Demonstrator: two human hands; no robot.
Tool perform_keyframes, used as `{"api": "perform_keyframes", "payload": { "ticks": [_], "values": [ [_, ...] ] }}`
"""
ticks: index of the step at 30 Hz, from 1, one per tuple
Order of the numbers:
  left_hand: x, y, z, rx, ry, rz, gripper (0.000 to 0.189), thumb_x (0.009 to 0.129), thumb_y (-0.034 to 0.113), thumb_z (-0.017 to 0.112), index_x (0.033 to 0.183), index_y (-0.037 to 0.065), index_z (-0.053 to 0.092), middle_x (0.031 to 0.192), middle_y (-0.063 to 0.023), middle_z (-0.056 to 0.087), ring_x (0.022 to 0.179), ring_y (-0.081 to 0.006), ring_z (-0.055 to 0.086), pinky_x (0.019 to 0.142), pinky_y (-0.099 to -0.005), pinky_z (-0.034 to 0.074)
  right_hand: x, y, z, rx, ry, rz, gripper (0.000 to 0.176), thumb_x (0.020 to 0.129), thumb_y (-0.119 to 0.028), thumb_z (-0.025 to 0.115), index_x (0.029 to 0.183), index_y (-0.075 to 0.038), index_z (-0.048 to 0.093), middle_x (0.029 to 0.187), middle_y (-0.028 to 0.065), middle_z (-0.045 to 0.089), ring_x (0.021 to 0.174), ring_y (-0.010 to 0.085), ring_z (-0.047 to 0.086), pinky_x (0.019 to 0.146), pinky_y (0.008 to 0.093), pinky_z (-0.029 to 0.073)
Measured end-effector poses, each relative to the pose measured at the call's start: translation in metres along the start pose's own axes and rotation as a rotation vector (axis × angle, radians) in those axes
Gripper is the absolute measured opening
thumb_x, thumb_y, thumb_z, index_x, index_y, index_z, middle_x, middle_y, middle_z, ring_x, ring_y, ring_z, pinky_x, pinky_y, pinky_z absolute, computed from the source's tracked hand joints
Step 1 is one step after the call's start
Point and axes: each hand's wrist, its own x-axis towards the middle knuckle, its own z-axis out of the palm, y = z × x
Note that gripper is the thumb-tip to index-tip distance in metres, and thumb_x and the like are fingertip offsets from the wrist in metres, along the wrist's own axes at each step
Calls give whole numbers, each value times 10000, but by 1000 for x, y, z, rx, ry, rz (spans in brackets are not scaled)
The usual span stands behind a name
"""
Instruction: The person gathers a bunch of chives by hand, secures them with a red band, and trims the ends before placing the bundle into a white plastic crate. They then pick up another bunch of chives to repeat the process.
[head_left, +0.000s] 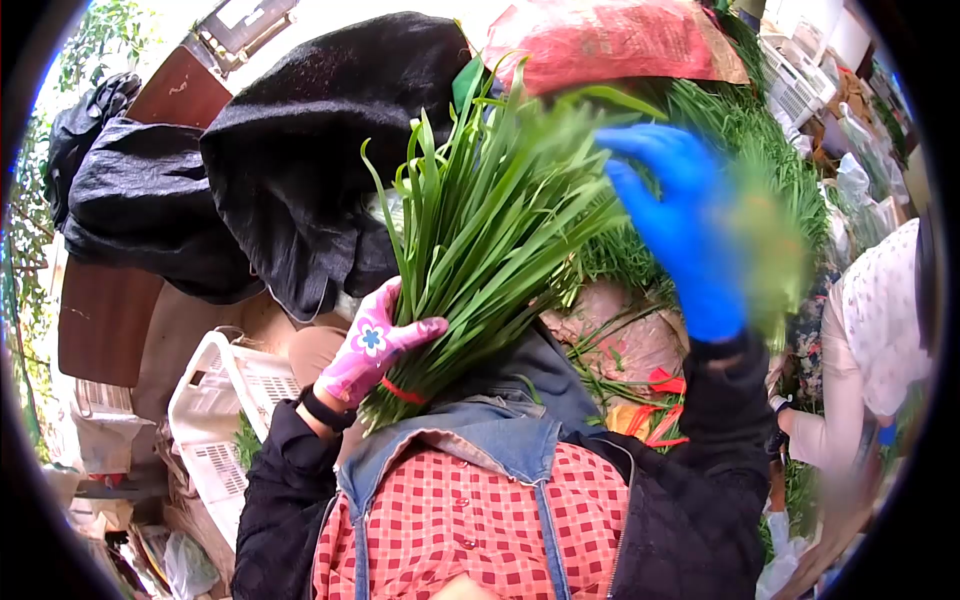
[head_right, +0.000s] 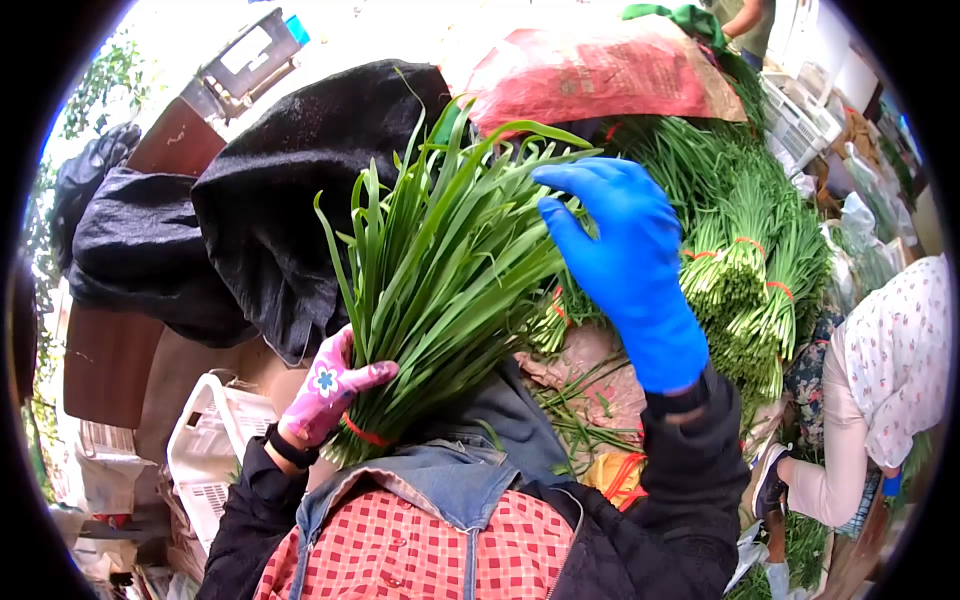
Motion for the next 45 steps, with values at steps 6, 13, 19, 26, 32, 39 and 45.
{"api": "perform_keyframes", "payload": {
  "ticks": [6,13,19,26,32,39,45],
  "values": [
    [1,-7,0,24,-2,13,512,814,58,802,1269,-5,577,1141,-37,665,1030,-92,594,949,-265,468,-3,30,42,184,-383,75,292,802,-241,759,1043,-79,735,943,134,718,917,306,662,820,401,520],
    [3,-11,-9,58,-30,61,574,814,88,813,1314,-9,548,1176,-39,657,1057,-91,585,964,-261,458,-20,26,55,387,-347,397,127,830,-164,741,879,-48,741,746,101,700,656,207,661,657,347,520],
    [5,3,-13,65,-102,143,511,833,13,757,1297,-4,546,1206,-61,649,1102,-113,585,972,-281,466,-39,16,25,759,-238,891,132,852,-118,663,793,-21,730,670,21,659,591,94,572,588,239,446],
    [-18,-12,19,1142,-202,709,722,618,-3,735,1316,49,559,1070,-135,571,1002,-340,564,860,-433,458,-101,37,-49,410,-160,748,409,1019,-339,545,916,5,741,793,50,710,735,148,645,771,304,519],
    [-24,-42,48,1479,-257,984,621,710,137,670,1327,188,615,1100,-9,593,958,-214,561,823,-370,439,-141,26,-113,69,-182,605,361,1014,-282,562,1095,44,694,969,104,741,869,167,693,818,310,532],
    [-16,-56,61,1378,-410,1207,539,778,236,591,1308,330,617,1280,-3,613,962,-152,572,791,-353,444,-145,-2,-135,35,-271,530,256,1012,-167,562,1082,37,701,1016,104,723,895,176,691,824,307,538],
    [-17,-53,68,1431,-452,1107,548,804,218,570,1343,314,591,1295,-59,613,1012,-191,599,818,-373,460,-142,-66,-115,446,-259,743,190,967,-71,597,1096,6,713,977,89,706,906,163,694,815,291,535]
  ]
}}
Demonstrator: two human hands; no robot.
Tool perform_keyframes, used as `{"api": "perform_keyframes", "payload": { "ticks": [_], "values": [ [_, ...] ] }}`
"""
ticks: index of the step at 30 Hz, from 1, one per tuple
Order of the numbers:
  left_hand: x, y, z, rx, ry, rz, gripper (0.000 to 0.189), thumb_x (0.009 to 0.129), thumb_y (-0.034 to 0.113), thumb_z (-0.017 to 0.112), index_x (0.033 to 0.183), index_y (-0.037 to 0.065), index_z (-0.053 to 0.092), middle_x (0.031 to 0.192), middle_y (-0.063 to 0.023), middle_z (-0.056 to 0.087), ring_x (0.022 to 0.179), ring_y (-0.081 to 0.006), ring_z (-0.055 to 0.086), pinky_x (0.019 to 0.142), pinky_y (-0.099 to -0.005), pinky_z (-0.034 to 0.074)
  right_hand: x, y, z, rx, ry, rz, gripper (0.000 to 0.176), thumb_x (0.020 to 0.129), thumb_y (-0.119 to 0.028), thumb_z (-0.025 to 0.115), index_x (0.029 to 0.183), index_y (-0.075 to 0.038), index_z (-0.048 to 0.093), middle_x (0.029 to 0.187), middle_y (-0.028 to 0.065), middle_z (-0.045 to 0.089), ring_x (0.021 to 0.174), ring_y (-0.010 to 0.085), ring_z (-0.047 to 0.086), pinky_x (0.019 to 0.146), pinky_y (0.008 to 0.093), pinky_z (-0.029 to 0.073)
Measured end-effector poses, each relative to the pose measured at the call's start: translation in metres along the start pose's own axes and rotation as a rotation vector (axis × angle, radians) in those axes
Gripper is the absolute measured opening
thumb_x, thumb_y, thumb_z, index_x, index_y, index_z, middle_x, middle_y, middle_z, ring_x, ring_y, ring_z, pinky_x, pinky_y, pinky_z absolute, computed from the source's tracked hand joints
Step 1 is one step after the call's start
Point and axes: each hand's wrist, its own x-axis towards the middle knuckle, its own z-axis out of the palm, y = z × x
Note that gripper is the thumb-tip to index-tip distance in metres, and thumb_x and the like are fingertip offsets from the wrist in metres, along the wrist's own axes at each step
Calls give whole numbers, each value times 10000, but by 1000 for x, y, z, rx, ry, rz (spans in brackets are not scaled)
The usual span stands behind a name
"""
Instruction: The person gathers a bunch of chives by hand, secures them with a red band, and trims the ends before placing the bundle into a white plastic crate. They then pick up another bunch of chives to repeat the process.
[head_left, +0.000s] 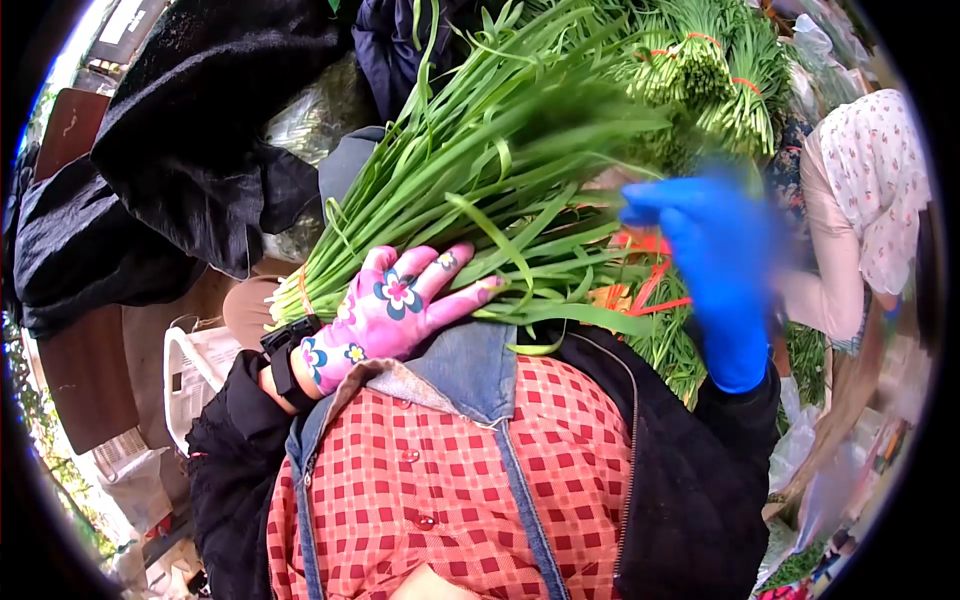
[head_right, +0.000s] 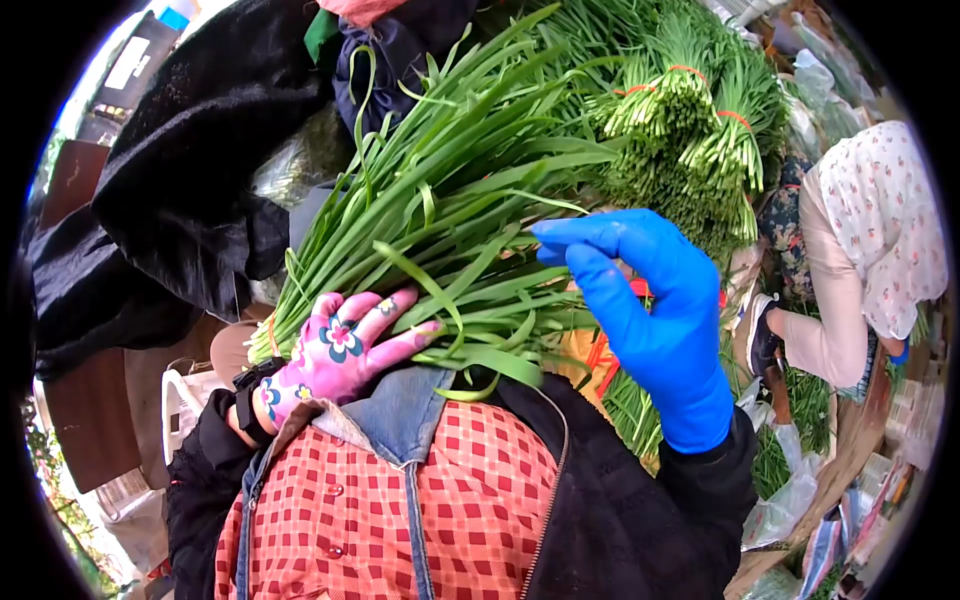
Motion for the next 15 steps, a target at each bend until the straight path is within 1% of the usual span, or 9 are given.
{"api": "perform_keyframes", "payload": {
  "ticks": [3,6,7,8,10,11,12,14,15],
  "values": [
    [3,0,-6,4,-93,-51,633,796,173,594,1409,313,532,1358,-112,567,1108,-237,577,859,-398,443,-9,-4,6,174,-63,30,223,956,-43,592,1149,-22,701,1006,90,711,907,167,690,837,294,531],
    [4,2,-6,40,-120,-52,700,766,174,623,1439,319,498,1402,-143,526,1153,-260,547,870,-421,434,-9,5,22,84,-103,34,231,936,-41,613,1148,-35,705,1019,86,716,915,163,688,847,293,527],
    [4,2,-5,44,-124,-49,707,764,177,626,1443,321,492,1408,-150,520,1161,-261,542,875,-426,434,-7,8,25,23,-152,-72,239,896,-52,659,1129,-45,712,998,85,717,898,177,688,818,301,531],
    [3,3,-5,47,-130,-45,714,763,180,629,1448,323,486,1413,-157,514,1170,-262,537,880,-432,433,-7,5,29,27,-158,-74,239,896,-52,659,1129,-45,712,998,85,717,898,177,688,818,301,531],
    [3,4,-5,53,-134,-55,715,763,184,631,1449,323,485,1416,-159,511,1175,-264,534,882,-435,434,-5,-3,40,-63,-408,-53,277,867,-57,674,1143,-48,701,1037,86,707,894,186,664,772,310,512],
    [3,5,-6,60,-135,-58,716,762,188,632,1449,324,484,1418,-161,509,1181,-265,530,885,-437,434,-6,8,52,-193,-361,-242,309,829,-156,734,1120,-62,698,1015,83,694,833,219,649,720,332,492],
    [4,6,-7,60,-134,-62,716,762,188,632,1449,324,484,1418,-161,509,1181,-265,530,885,-437,434,-10,15,62,-194,-364,-244,309,829,-156,734,1120,-62,698,1015,83,694,833,219,649,720,332,492],
    [5,6,-9,74,-172,-60,702,771,191,624,1447,315,487,1416,-163,508,1172,-264,535,878,-438,438,-16,22,79,-589,-251,-358,374,798,-265,765,1106,-67,689,937,94,671,790,261,628,690,369,487],
    [4,6,-8,74,-171,-63,702,771,191,624,1447,315,487,1416,-163,508,1172,-264,535,878,-438,438,-18,24,86,-688,-219,-383,369,804,-299,751,1095,-84,680,839,77,623,735,271,597,639,393,461]
  ]
}}
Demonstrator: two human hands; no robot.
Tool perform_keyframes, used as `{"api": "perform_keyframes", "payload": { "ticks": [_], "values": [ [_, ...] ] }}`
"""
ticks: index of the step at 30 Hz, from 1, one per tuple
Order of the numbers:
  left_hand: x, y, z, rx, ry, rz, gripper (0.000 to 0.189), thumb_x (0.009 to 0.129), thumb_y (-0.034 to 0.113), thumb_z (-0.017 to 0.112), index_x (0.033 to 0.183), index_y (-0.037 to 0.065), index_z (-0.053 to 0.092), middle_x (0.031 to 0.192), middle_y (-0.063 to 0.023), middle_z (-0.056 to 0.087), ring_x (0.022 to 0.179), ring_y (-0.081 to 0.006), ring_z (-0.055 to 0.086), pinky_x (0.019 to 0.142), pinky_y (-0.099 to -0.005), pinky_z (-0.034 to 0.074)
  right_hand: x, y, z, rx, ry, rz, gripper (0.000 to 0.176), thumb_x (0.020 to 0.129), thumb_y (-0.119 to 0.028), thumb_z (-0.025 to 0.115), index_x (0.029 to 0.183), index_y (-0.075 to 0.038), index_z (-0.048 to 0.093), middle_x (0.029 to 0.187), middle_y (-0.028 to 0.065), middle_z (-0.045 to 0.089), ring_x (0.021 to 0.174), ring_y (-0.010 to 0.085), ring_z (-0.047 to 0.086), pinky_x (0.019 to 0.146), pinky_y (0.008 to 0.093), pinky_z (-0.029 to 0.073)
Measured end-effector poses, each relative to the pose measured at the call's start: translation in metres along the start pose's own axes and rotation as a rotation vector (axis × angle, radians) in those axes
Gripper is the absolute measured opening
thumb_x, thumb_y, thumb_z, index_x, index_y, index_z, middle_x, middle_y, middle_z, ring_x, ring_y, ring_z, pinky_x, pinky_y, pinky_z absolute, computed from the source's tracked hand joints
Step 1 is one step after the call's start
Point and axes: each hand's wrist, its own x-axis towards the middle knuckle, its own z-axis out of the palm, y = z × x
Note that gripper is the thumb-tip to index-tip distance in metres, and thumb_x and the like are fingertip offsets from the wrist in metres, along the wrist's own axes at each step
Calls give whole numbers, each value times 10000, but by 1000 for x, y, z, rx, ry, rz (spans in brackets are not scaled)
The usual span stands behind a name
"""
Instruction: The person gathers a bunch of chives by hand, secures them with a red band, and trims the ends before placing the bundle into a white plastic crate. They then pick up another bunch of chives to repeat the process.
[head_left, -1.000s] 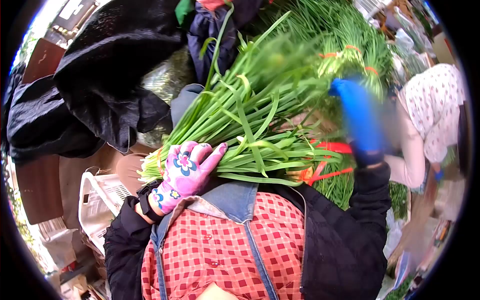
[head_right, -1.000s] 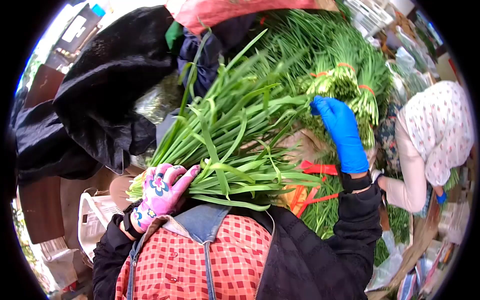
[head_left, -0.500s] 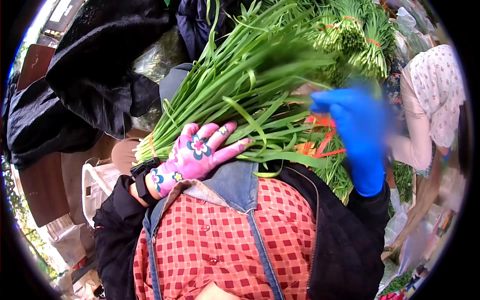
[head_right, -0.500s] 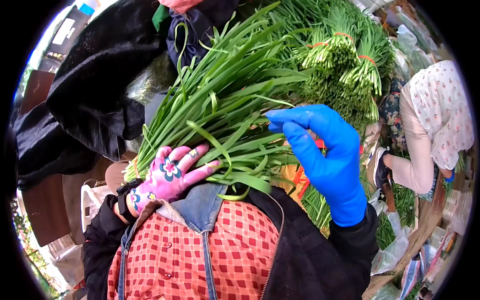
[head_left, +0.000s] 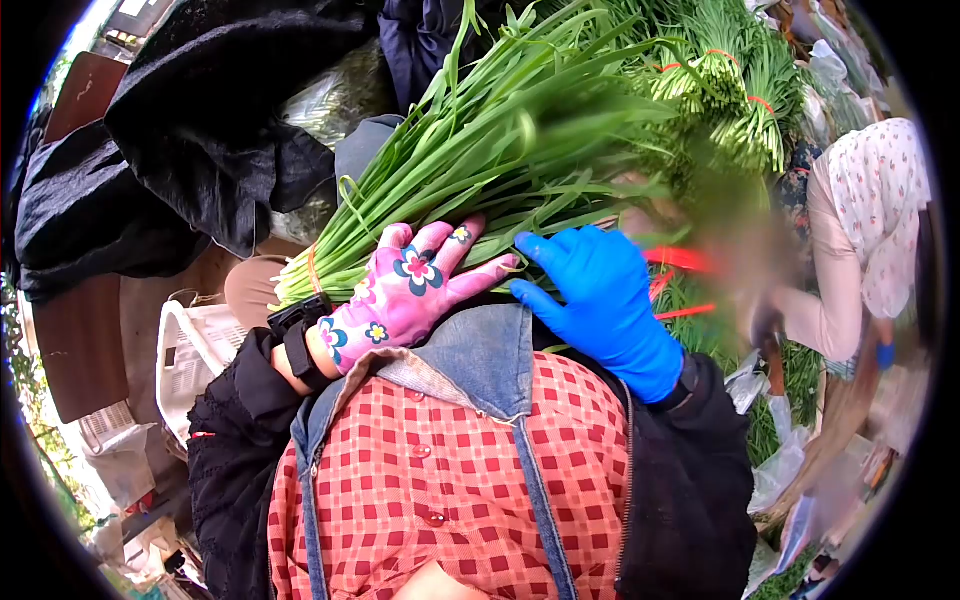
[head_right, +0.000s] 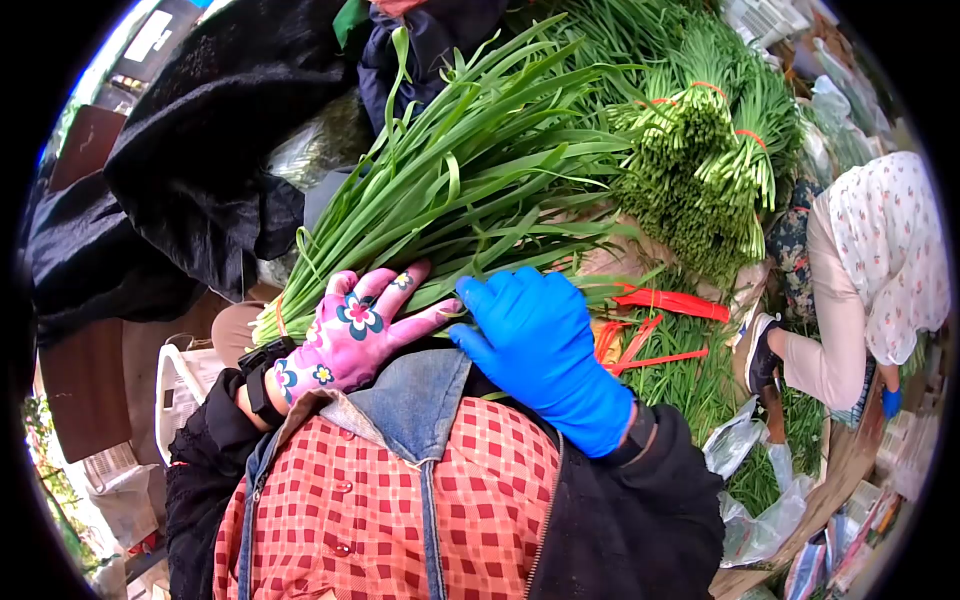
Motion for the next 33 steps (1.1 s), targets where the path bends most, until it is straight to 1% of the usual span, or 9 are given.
{"api": "perform_keyframes", "payload": {
  "ticks": [3,5,9,11,13,17,20,27,33],
  "values": [
    [-2,-1,6,-52,81,-7,703,734,136,620,1411,308,534,1399,-147,535,1091,-258,576,835,-427,440,-7,3,26,-167,60,-16,289,820,-253,728,1056,-96,671,770,60,577,696,262,570,609,394,439],
    [-2,-2,5,-21,81,10,659,802,185,576,1445,299,491,1384,-162,539,1115,-256,567,853,-414,449,-9,5,33,-174,96,-23,213,817,-212,726,985,-102,654,734,54,548,667,259,556,590,402,424],
    [-3,-2,7,-21,100,22,646,817,185,555,1447,309,488,1387,-141,546,1098,-242,574,843,-409,447,-11,7,39,-7,257,104,143,827,-157,744,887,-84,637,727,73,551,638,258,558,581,391,427],
    [-2,-2,4,-8,72,23,667,807,177,565,1455,310,477,1406,-135,536,1103,-239,569,847,-410,441,-13,11,33,270,392,455,155,879,-159,695,831,-50,596,668,98,540,590,277,562,531,371,440],
    [-1,-3,1,-19,31,25,699,791,161,581,1463,311,465,1417,-134,531,1113,-240,563,850,-414,431,-25,35,19,639,438,678,158,926,-164,694,867,-26,644,678,38,571,591,108,545,534,292,439],
    [-3,-4,4,18,67,35,686,755,146,593,1411,335,531,1404,-119,542,1076,-222,553,837,-403,406,-74,81,-50,734,-85,867,161,911,-173,712,936,-15,728,733,25,664,644,85,597,588,283,481],
    [0,-3,3,12,69,44,661,767,147,588,1396,343,544,1395,-105,548,1065,-215,549,847,-397,391,-93,89,-65,331,-121,746,161,906,-174,718,960,-25,748,795,38,693,689,92,616,625,289,495],
    [-3,-1,8,39,47,31,574,830,196,544,1377,372,557,1404,-82,544,1083,-207,541,887,-407,376,-58,79,-45,485,263,644,124,894,-119,707,1002,-95,763,857,47,695,752,115,632,656,276,499],
    [-3,1,7,43,22,15,564,831,221,543,1370,387,555,1400,-82,541,1086,-212,542,869,-416,388,-61,95,-18,360,4,700,255,892,-294,711,1014,-74,751,886,90,723,739,167,678,686,317,536]
  ]
}}
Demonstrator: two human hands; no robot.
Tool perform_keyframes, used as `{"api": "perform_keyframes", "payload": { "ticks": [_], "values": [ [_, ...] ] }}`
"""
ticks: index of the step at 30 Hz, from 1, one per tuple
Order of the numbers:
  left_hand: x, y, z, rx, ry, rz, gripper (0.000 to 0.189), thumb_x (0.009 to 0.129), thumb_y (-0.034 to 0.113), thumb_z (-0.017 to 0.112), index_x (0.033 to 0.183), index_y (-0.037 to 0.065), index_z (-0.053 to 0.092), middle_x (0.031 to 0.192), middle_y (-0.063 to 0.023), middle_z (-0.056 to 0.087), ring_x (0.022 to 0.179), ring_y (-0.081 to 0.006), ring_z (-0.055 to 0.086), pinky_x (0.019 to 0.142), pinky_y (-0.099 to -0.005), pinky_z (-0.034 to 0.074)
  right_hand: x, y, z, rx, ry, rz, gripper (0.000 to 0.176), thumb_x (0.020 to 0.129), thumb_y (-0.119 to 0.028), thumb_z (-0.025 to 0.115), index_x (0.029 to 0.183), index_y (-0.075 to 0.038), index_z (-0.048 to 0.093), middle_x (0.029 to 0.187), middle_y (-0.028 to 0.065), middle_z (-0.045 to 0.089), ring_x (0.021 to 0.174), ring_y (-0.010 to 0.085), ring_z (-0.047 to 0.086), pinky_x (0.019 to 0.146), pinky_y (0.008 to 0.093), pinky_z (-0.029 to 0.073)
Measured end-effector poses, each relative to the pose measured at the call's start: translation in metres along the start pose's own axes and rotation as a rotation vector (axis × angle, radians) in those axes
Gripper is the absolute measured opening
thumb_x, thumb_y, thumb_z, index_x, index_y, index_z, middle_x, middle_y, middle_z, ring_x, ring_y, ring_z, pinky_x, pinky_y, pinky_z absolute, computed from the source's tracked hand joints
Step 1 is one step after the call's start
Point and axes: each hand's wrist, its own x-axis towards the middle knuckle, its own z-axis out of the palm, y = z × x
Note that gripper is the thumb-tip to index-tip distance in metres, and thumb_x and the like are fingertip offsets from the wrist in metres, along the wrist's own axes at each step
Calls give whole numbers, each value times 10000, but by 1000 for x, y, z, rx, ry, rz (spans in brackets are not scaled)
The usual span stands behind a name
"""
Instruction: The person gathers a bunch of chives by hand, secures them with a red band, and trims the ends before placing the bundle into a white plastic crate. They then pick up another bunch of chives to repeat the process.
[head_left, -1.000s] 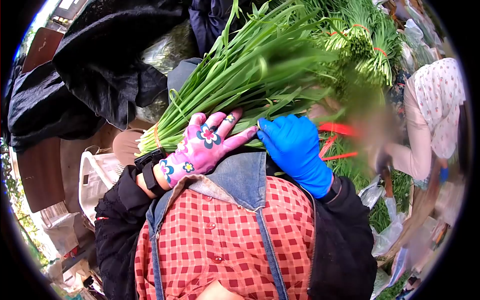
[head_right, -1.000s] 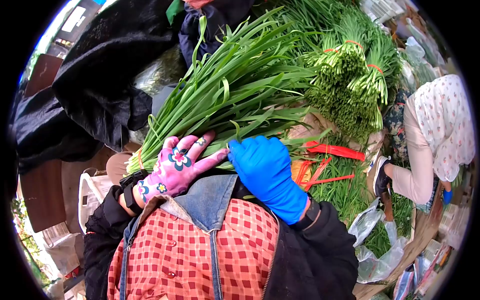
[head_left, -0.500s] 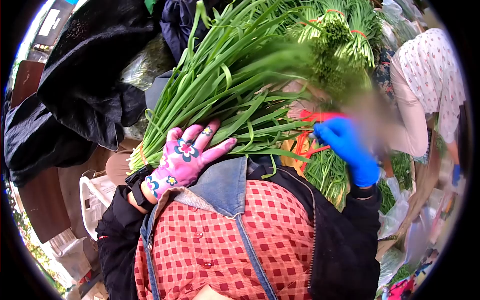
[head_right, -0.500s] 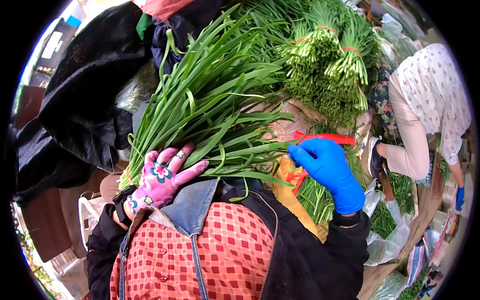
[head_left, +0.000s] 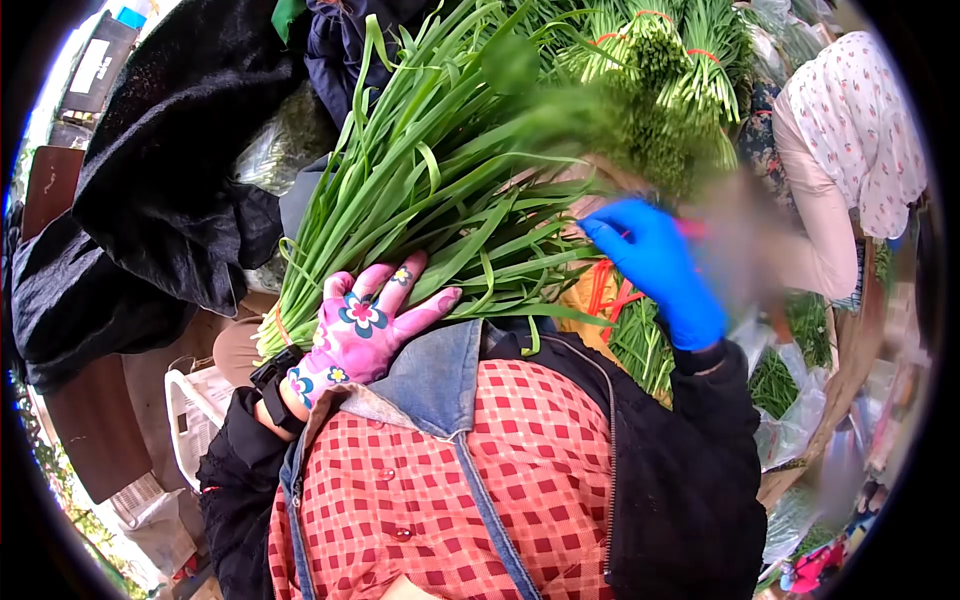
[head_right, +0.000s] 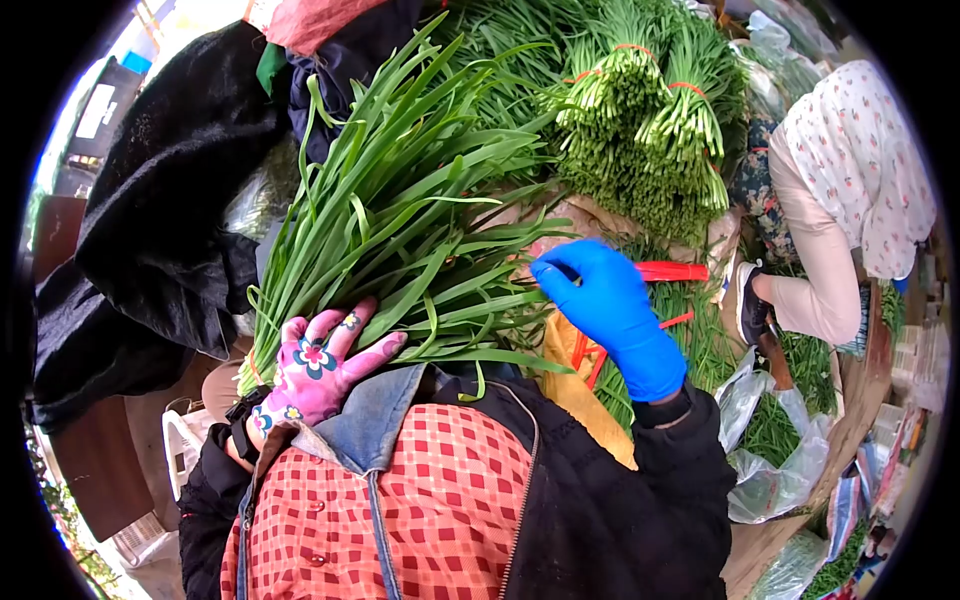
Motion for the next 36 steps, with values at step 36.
{"api": "perform_keyframes", "payload": {
  "ticks": [36],
  "values": [
    [-2,-11,-45,-338,79,56,464,843,143,648,1304,192,619,1322,-71,620,991,-249,633,833,-358,468,33,-95,88,-494,141,-660,260,843,-309,689,925,-70,625,904,107,604,964,292,559,896,446,427]
  ]
}}
